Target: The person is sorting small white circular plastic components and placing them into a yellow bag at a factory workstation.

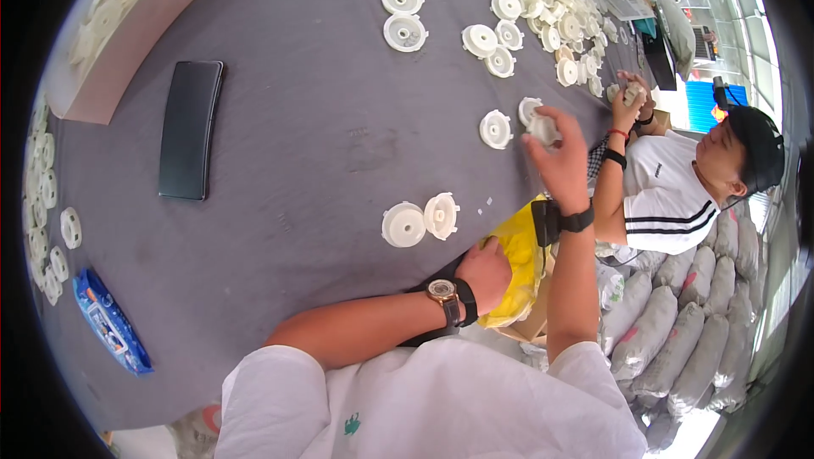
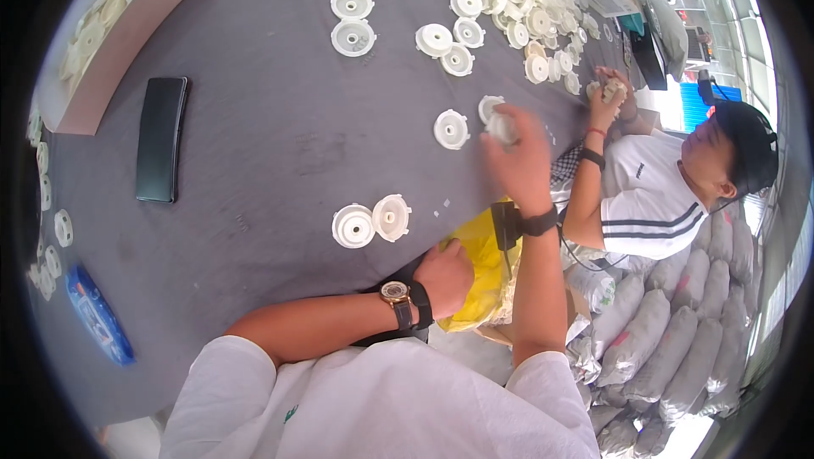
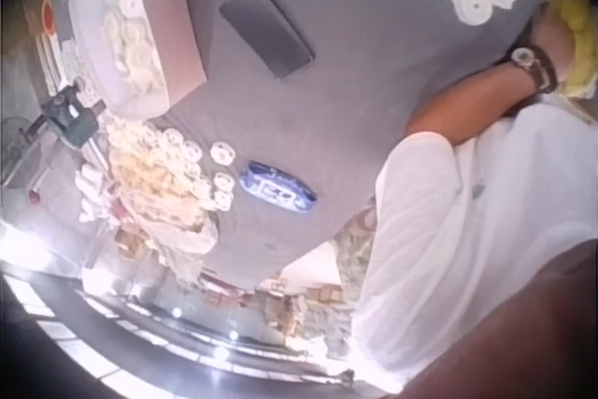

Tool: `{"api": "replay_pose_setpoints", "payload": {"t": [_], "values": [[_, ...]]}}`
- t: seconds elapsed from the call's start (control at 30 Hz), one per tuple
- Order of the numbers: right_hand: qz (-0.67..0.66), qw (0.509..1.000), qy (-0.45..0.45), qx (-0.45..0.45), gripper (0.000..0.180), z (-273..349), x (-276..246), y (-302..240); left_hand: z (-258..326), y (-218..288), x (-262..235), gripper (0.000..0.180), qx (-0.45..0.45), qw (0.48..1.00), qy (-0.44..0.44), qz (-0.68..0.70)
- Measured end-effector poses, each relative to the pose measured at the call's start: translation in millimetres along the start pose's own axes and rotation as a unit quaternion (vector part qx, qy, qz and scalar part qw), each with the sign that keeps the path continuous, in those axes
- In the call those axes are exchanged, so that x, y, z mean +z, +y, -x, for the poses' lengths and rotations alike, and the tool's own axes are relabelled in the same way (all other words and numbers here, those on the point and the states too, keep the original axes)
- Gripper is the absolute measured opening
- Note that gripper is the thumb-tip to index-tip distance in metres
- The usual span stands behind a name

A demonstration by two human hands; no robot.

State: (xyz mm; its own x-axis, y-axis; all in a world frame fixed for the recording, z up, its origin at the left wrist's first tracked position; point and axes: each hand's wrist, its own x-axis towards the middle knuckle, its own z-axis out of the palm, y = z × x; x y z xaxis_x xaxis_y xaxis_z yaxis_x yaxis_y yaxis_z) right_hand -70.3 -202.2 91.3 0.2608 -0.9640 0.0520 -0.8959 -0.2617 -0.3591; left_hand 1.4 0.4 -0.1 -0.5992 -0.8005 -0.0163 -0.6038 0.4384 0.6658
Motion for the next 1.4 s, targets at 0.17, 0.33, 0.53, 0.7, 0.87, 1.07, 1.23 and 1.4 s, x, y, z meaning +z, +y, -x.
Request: {"api": "replay_pose_setpoints", "payload": {"t": [0.17, 0.33, 0.53, 0.7, 0.87, 1.07, 1.23, 1.4], "values": [[0.003, 0.998, 0.018, -0.064, 0.047, -33.8, -4.0, 6.4, 0.8, 0.0, -4.7, 0.019, 0.005, 1.0, 0.01, -0.004], [0.09, 0.99, -0.108, -0.032, 0.048, -38.2, -19.8, 11.1, 0.9, -0.3, 1.0, 0.018, 0.002, 0.999, 0.033, -0.038], [0.087, 0.993, -0.073, -0.046, 0.042, -42.1, -6.2, 8.7, -0.2, 0.8, -2.7, 0.019, 0.001, 1.0, -0.002, 0.002], [0.025, 0.995, -0.069, -0.062, 0.038, -32.5, -13.2, -18.5, -0.2, 1.3, -0.4, 0.019, 0.001, 1.0, 0.006, -0.019], [0.067, 0.978, -0.11, -0.161, 0.038, -17.1, 18.8, -56.6, 0.5, -0.6, -3.5, 0.018, -0.006, 1.0, 0.01, -0.019], [0.032, 0.989, -0.037, -0.142, 0.037, -99.1, 8.9, -34.2, -0.6, 3.2, -7.8, 0.016, 0.007, 1.0, 0.009, -0.018], [0.111, 0.982, -0.061, -0.136, 0.036, -118.2, 31.5, -41.9, 1.3, -1.0, -4.5, 0.016, -0.017, 1.0, 0.007, -0.006], [0.047, 0.991, -0.042, -0.119, 0.043, -151.1, -8.1, -19.6, 0.4, 3.9, -8.5, 0.016, 0.005, 0.999, 0.008, -0.032]]}}
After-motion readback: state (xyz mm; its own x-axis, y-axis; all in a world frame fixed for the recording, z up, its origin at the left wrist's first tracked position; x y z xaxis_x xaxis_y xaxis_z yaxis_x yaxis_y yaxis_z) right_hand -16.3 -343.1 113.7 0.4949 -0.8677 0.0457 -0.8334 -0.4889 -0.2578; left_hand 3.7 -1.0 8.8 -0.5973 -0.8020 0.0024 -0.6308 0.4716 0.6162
